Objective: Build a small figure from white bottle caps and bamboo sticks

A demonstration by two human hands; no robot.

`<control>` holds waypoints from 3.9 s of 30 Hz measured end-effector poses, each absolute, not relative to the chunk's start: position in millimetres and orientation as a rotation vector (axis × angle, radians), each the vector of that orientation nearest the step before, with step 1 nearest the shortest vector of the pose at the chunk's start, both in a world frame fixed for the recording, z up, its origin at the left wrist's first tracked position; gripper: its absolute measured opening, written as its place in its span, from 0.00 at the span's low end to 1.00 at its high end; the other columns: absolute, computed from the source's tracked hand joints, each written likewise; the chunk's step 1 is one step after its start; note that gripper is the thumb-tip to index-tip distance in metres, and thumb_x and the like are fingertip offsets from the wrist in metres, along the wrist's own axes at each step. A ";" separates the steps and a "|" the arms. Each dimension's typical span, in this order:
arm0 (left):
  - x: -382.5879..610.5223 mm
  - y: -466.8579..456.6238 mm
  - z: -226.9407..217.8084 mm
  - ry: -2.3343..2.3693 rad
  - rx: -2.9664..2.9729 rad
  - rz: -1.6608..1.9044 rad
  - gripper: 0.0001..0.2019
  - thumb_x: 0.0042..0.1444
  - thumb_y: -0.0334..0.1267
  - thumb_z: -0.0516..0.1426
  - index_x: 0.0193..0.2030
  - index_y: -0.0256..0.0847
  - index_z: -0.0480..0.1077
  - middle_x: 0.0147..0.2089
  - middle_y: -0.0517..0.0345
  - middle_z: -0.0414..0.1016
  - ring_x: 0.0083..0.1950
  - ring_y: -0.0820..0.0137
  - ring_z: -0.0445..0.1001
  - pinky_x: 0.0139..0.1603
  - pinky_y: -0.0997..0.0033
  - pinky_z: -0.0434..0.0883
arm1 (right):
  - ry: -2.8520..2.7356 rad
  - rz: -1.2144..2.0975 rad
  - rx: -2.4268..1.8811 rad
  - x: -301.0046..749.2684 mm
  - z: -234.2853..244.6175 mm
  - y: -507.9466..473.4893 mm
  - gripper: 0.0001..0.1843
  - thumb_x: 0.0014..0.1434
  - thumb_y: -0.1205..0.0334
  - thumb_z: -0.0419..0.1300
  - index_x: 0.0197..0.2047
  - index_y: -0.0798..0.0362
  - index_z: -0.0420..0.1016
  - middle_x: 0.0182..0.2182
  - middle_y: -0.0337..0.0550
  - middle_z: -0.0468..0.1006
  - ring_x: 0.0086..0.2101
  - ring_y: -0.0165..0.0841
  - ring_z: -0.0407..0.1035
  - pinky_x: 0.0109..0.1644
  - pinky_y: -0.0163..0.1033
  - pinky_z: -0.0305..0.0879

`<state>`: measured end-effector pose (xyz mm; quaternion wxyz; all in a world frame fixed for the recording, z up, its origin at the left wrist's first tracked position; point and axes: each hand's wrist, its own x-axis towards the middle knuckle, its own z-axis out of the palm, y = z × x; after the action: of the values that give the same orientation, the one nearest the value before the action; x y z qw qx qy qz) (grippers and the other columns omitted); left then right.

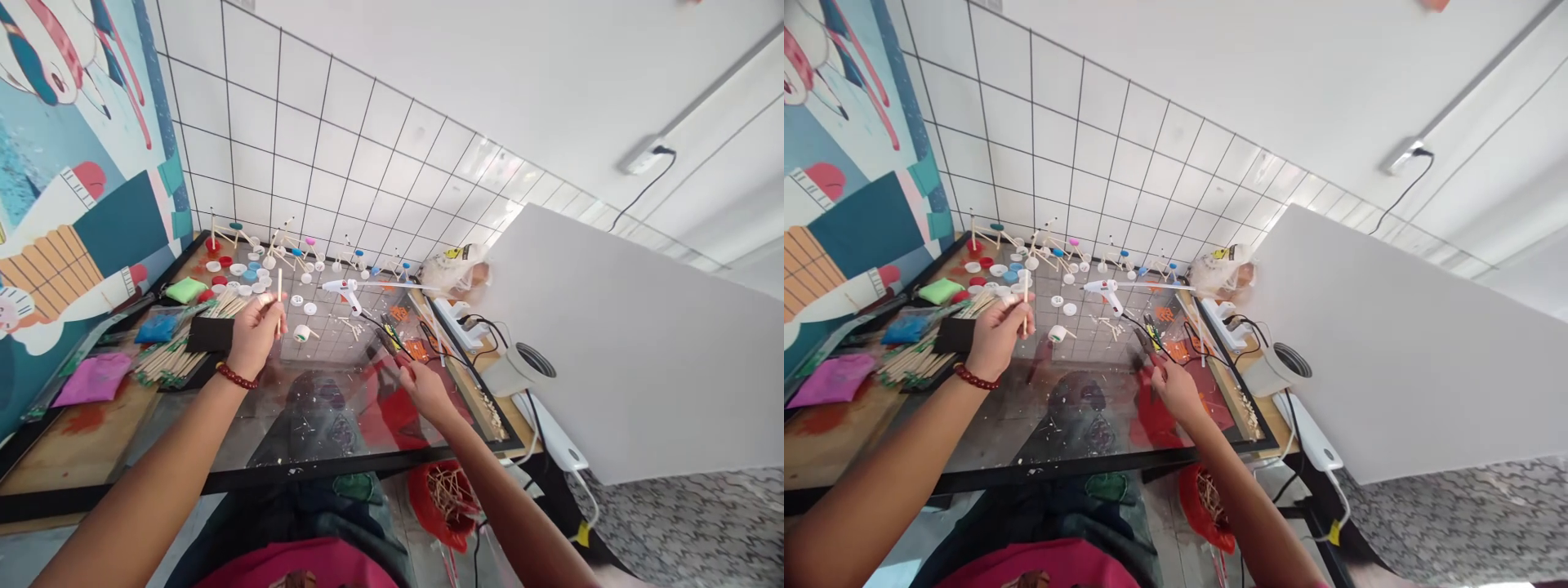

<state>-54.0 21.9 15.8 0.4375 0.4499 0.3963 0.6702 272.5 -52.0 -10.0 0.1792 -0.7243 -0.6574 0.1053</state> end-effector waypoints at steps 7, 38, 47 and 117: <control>-36.4 7.6 12.2 0.772 0.998 1.273 0.16 0.45 0.45 0.66 0.37 0.36 0.75 0.24 0.62 0.69 0.21 0.77 0.66 0.20 0.77 0.59 | -1.065 1.506 -1.289 240.1 6.4 -64.2 0.24 0.44 0.44 0.72 0.37 0.54 0.79 0.29 0.41 0.76 0.31 0.32 0.69 0.38 0.38 0.64; -1.7 -17.8 -6.6 0.711 0.835 0.925 0.16 0.44 0.45 0.68 0.31 0.33 0.73 0.21 0.62 0.67 0.19 0.79 0.62 0.19 0.77 0.54 | -1.473 1.549 -1.376 214.1 20.1 -90.3 0.13 0.38 0.71 0.57 0.30 0.53 0.75 0.27 0.35 0.67 0.27 0.27 0.57 0.31 0.33 0.51; -2.3 -15.4 -12.7 0.702 0.896 0.894 0.16 0.43 0.45 0.68 0.27 0.34 0.71 0.20 0.60 0.68 0.18 0.77 0.63 0.19 0.76 0.56 | -1.943 1.158 -1.389 218.3 21.8 -86.8 0.18 0.39 0.76 0.52 0.32 0.52 0.76 0.55 0.44 0.68 0.57 0.37 0.64 0.63 0.42 0.54; -6.9 -20.1 -12.2 0.703 0.980 0.510 0.14 0.46 0.43 0.68 0.30 0.31 0.76 0.19 0.54 0.72 0.18 0.73 0.71 0.17 0.79 0.63 | -2.262 1.013 -1.316 227.3 40.7 -100.8 0.19 0.42 0.80 0.52 0.34 0.53 0.74 0.58 0.48 0.68 0.58 0.39 0.65 0.61 0.44 0.60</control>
<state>-6.9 -20.1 -12.2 0.7931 0.4557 0.3271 0.2373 227.3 -100.8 40.7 0.1669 -0.4626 -0.7947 0.3559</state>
